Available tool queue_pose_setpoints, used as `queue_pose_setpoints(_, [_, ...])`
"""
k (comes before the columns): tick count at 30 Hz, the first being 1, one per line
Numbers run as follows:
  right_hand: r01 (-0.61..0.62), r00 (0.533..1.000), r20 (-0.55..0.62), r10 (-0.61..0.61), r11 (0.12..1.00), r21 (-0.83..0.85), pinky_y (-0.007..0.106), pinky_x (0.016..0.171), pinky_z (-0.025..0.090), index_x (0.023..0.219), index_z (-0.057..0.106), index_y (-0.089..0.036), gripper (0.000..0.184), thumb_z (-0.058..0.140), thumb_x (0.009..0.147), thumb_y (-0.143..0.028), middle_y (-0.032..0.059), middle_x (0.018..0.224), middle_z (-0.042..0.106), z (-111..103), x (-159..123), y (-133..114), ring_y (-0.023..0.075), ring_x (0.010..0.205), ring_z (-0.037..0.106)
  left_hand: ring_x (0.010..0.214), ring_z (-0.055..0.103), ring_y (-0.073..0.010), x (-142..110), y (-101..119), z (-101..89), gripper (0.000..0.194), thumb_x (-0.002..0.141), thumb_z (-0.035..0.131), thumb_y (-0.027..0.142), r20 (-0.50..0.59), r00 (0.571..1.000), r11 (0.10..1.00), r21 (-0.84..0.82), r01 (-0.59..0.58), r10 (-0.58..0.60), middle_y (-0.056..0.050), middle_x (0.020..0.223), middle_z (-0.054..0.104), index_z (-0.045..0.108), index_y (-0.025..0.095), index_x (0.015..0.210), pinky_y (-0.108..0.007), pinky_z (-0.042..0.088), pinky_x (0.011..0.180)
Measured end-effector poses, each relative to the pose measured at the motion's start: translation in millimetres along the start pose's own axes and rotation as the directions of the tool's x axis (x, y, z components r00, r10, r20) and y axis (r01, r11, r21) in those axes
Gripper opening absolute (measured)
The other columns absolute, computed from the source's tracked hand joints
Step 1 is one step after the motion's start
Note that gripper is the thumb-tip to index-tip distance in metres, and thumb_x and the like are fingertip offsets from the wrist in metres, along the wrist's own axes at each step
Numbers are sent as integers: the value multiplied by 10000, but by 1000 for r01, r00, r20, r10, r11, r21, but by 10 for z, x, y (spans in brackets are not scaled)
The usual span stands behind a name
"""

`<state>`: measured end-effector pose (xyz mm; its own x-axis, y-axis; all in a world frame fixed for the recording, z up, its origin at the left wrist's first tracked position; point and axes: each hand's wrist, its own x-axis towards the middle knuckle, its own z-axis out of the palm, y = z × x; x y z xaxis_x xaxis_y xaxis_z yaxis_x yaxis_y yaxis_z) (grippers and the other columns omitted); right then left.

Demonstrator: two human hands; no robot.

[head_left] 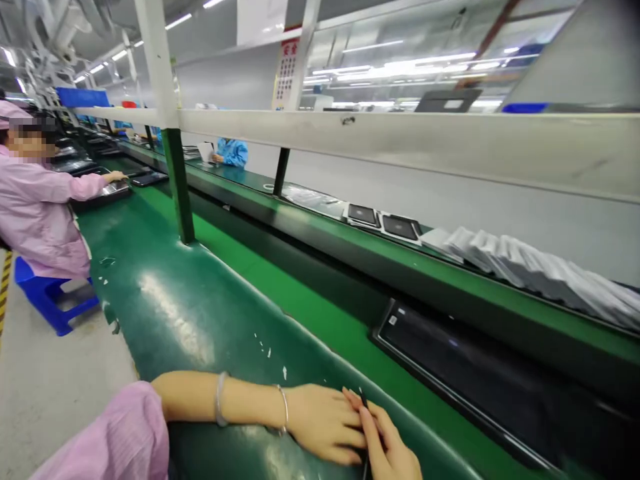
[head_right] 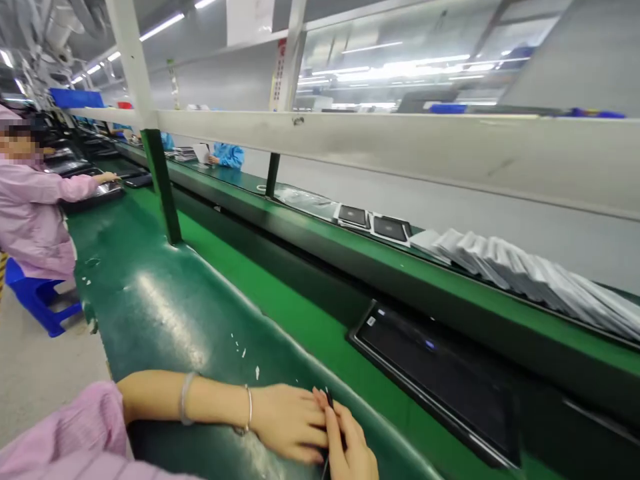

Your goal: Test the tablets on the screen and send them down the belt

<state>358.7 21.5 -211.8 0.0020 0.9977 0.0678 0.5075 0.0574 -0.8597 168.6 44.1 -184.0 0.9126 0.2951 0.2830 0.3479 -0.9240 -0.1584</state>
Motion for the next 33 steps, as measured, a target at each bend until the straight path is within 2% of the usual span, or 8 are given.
queue_pose_setpoints(2, [-6, 1000, 10, 6, 1000, 10, 428, 984, 587, 1028, 780, -302, 502, 574, 789, -692, 79, 1127, 801, -31, 12, -11, 345, 1077, 750, 1163, 679, -201, 5, -147, -53, 366, 1037, 478, 367, 41, 997, 993, -99, -66, 71, -96, 1202, 755, 775, 191, 1159, -279, 495, 1061])
queue_pose_setpoints(4, [28, 999, -27, -29, 1000, -13, 435, 1000, 579, 1024, 774, -279, 491, 564, 815, -670, 99, 1141, 795, -17, -9, -24, 351, 1083, 748, 1141, 683, -193, -3, -203, -67, 307, 1026, 505, 337, 53, 995, 988, -132, -77, 85, -86, 1142, 767, 772, 203, 1094, -275, 514, 1026])
queue_pose_setpoints(9, [87, 994, -55, -90, 995, -52, 439, 996, 589, 1063, 779, -252, 513, 549, 840, -654, 114, 1155, 786, 38, -63, 11, 345, 1057, 757, 1162, 669, -240, -28, -68, -18, 383, 1042, 427, 327, 47, 999, 992, -122, 22, -16, -144, 1168, 749, 755, 140, 1106, -348, 478, 1095])
queue_pose_setpoints(19, [102, 993, -46, -106, 992, -77, 473, 1019, 585, 1050, 781, -306, 448, 585, 818, -636, 68, 1178, 786, 34, -34, 186, 347, 1072, 752, 1151, 668, -211, -15, -65, -15, 399, 1065, 397, 348, 50, 999, 997, -80, 19, -15, -90, 1174, 765, 762, 185, 1073, -325, 479, 1067])
queue_pose_setpoints(25, [118, 991, -53, -122, 989, -85, 488, 1002, 598, 1043, 790, -295, 465, 561, 836, -642, 77, 1155, 791, 16, -43, 112, 347, 1064, 753, 1148, 667, -207, -15, -48, -15, 420, 1069, 379, 348, 50, 998, 996, -85, 26, -22, -100, 1165, 764, 769, 192, 1054, -322, 477, 1073])
queue_pose_setpoints(33, [108, 991, -74, -112, 992, -60, 443, 988, 607, 1010, 803, -274, 491, 578, 817, -664, 91, 1131, 800, 13, -78, 27, 342, 1035, 764, 1135, 675, -211, -28, -37, 38, 433, 1073, 372, 343, 3, 1000, 996, -86, 10, -10, -108, 1152, 760, 779, 196, 1052, -338, 453, 1103])
